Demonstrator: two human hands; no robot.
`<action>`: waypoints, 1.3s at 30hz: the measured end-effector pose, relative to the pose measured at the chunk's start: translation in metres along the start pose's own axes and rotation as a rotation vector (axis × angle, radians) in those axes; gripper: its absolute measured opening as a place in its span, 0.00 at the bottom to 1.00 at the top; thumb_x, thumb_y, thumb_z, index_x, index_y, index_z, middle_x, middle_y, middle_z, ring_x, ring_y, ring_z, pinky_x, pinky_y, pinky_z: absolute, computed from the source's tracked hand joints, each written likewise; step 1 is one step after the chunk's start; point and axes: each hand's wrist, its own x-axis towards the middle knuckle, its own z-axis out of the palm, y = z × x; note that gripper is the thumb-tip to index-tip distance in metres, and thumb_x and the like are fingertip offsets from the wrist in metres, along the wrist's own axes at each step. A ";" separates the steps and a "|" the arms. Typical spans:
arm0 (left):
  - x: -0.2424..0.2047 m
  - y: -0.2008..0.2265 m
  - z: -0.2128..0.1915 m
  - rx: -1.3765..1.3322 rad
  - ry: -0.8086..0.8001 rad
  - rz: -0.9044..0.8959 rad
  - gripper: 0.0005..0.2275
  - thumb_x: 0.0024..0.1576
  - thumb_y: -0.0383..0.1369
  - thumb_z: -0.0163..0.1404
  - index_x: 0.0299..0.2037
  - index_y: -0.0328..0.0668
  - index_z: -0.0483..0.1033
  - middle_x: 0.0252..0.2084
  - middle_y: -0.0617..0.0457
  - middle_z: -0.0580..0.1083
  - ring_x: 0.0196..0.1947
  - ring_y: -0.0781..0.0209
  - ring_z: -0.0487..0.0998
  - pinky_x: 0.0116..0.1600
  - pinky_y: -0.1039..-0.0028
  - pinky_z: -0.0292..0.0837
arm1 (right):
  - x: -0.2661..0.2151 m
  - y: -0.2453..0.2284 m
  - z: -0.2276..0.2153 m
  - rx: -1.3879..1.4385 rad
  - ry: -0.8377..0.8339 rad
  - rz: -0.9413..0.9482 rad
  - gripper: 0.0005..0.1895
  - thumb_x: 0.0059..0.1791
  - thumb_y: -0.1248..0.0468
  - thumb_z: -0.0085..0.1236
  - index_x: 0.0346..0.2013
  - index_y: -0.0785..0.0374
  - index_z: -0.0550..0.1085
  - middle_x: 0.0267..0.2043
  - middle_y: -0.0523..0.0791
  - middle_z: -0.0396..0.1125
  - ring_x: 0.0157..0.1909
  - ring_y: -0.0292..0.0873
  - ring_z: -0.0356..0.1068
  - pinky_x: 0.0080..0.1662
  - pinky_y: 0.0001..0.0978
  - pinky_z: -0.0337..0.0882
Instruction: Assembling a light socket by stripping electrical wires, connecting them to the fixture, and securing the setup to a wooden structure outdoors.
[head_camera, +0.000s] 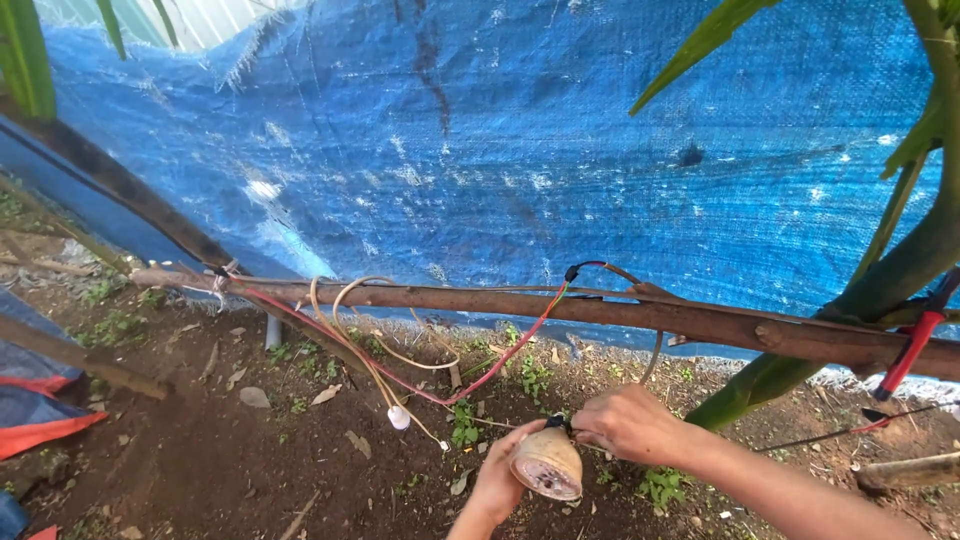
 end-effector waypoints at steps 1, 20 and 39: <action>0.005 -0.002 -0.009 -0.003 0.004 0.002 0.19 0.61 0.21 0.46 0.63 0.31 0.72 0.56 0.31 0.78 0.51 0.43 0.80 0.55 0.59 0.79 | 0.000 0.000 0.000 0.001 -0.002 -0.005 0.10 0.55 0.56 0.61 0.31 0.55 0.76 0.23 0.38 0.68 0.18 0.37 0.60 0.20 0.28 0.60; -0.035 0.046 0.072 1.072 -0.147 0.128 0.21 0.58 0.28 0.52 0.63 0.47 0.68 0.65 0.52 0.71 0.66 0.52 0.70 0.71 0.53 0.65 | -0.006 0.004 0.004 0.002 -0.295 0.186 0.13 0.60 0.55 0.51 0.31 0.50 0.70 0.19 0.35 0.60 0.18 0.35 0.52 0.23 0.27 0.57; 0.036 -0.060 0.023 1.084 0.115 1.197 0.20 0.64 0.33 0.46 0.66 0.40 0.64 0.63 0.38 0.71 0.67 0.37 0.68 0.68 0.46 0.66 | 0.003 0.011 0.009 0.233 -0.343 0.445 0.07 0.55 0.53 0.56 0.33 0.45 0.76 0.27 0.33 0.70 0.32 0.33 0.67 0.44 0.26 0.70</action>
